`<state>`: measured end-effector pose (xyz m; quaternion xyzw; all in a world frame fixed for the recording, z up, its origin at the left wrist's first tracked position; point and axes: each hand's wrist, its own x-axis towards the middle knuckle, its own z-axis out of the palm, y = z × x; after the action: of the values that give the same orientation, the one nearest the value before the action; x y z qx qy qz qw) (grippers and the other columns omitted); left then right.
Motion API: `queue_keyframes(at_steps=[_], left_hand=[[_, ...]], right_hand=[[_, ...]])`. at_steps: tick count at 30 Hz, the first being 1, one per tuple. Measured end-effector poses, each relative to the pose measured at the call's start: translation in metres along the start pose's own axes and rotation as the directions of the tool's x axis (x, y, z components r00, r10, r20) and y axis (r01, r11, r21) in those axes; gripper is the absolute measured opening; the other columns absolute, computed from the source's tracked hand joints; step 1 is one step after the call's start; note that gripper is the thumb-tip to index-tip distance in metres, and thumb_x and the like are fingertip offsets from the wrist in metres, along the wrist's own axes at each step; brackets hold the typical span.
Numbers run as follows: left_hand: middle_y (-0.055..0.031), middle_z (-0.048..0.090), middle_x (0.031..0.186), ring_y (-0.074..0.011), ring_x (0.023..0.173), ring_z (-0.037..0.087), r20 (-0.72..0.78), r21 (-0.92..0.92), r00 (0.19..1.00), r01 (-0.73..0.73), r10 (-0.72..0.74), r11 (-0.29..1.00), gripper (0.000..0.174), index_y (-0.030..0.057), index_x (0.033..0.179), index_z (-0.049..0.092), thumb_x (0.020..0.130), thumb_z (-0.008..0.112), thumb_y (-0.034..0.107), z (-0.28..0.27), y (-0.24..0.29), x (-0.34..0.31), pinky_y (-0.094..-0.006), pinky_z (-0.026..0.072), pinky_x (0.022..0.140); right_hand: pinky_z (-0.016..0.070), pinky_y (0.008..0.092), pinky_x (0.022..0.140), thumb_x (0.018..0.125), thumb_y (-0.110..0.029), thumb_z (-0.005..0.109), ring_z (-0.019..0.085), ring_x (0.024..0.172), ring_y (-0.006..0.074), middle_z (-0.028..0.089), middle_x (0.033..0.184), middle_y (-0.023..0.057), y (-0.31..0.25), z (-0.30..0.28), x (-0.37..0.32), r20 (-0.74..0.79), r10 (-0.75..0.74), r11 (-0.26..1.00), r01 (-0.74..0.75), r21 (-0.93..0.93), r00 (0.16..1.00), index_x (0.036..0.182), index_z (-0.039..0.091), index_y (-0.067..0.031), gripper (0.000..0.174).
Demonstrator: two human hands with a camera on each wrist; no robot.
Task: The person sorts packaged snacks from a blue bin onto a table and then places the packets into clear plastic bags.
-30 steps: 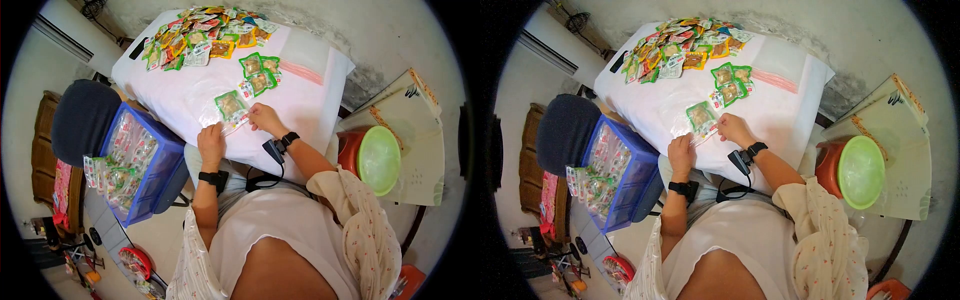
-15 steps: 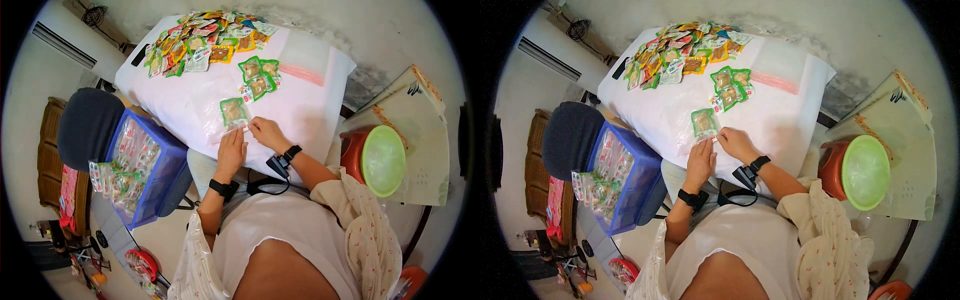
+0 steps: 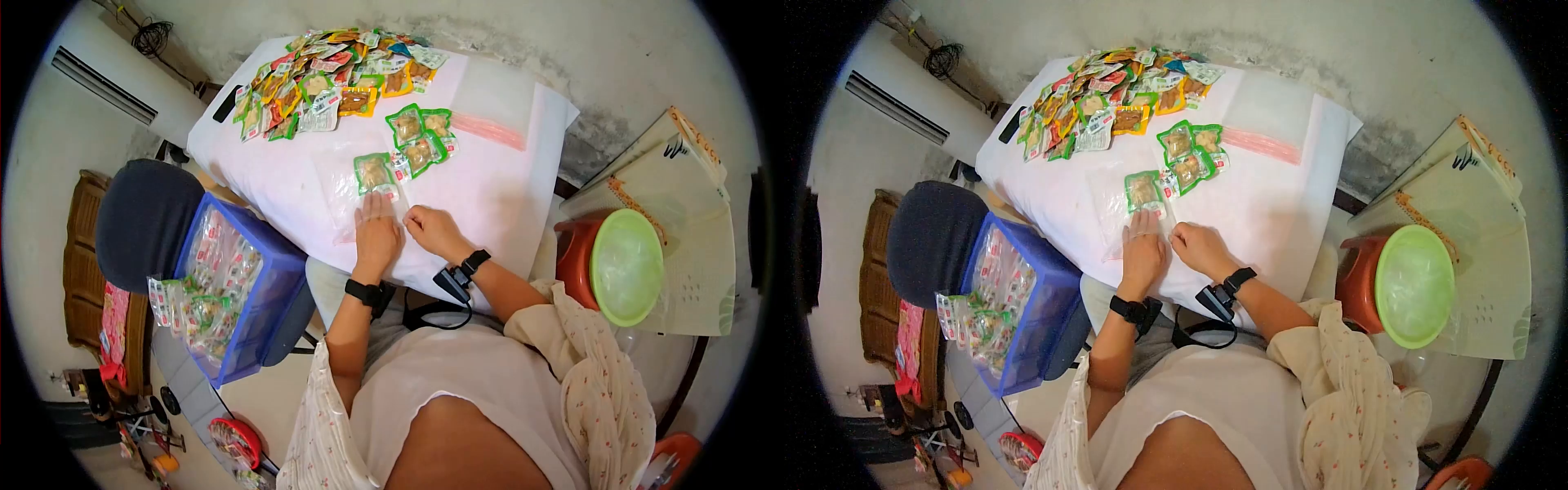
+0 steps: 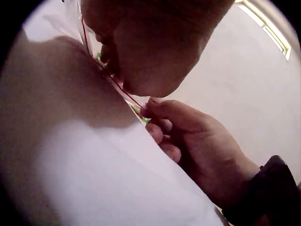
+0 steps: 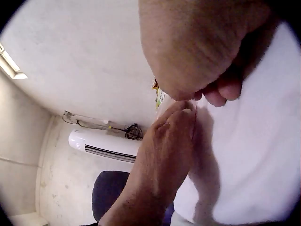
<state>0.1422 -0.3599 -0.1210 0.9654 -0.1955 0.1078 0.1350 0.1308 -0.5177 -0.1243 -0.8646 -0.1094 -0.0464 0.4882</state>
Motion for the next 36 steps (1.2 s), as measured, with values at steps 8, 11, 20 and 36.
queue_keyframes(at_steps=[8, 11, 20, 36], left_hand=[[-0.0213, 0.037, 0.143, -0.0373, 0.135, 0.030, 0.035, 0.039, 0.998, 0.044, -0.045, 0.998, 0.059, -0.0040, 0.134, 0.041, 0.081, 0.055, 0.016, 0.001, -0.002, 0.025, -0.0568, 0.0254, 0.106], [-0.0187, 0.037, 0.144, -0.0358, 0.136, 0.030, 0.028, 0.059, 0.997, 0.071, -0.073, 0.996, 0.056, -0.0017, 0.134, 0.042, 0.082, 0.053, 0.017, 0.011, -0.007, 0.032, -0.0552, 0.0256, 0.106], [-0.0092, 0.040, 0.143, -0.0291, 0.120, 0.044, 0.032, 0.171, 0.992, 0.117, -0.124, 0.978, 0.051, 0.0047, 0.134, 0.045, 0.084, 0.048, 0.018, 0.013, -0.008, 0.054, -0.0457, 0.0357, 0.095], [-0.0217, 0.041, 0.139, -0.0387, 0.128, 0.038, -0.096, 0.050, 0.995, -0.009, 0.014, 0.999, 0.053, 0.0001, 0.133, 0.044, 0.085, 0.054, 0.019, 0.010, -0.014, 0.007, -0.0542, 0.0318, 0.099]], right_hand=[[0.0482, 0.0439, 0.063, 0.085, -0.019, 0.058, 0.061, 0.070, 0.0370, 0.063, 0.078, 0.0182, 0.002, -0.002, -0.001, 0.036, 0.050, 0.997, -0.052, 0.060, 0.998, 0.084, 0.061, -0.0030, 0.017], [0.0473, 0.0310, 0.053, 0.089, -0.017, 0.058, 0.059, 0.054, 0.0162, 0.061, 0.065, 0.0089, 0.007, 0.000, -0.002, 0.004, -0.022, 0.999, 0.022, 0.029, 1.000, 0.087, 0.062, -0.0028, 0.015], [0.0472, 0.0412, 0.061, 0.085, -0.019, 0.060, 0.060, 0.066, 0.0349, 0.062, 0.075, 0.0171, -0.002, -0.005, -0.002, 0.068, 0.118, 0.982, -0.126, 0.137, 0.991, 0.086, 0.061, -0.0025, 0.017], [0.0493, 0.0346, 0.060, 0.083, -0.024, 0.069, 0.062, 0.066, 0.0214, 0.063, 0.079, 0.0115, 0.033, -0.034, 0.028, -0.381, 0.236, 0.969, -0.188, 0.160, 0.894, 0.100, 0.062, -0.0032, 0.028]])
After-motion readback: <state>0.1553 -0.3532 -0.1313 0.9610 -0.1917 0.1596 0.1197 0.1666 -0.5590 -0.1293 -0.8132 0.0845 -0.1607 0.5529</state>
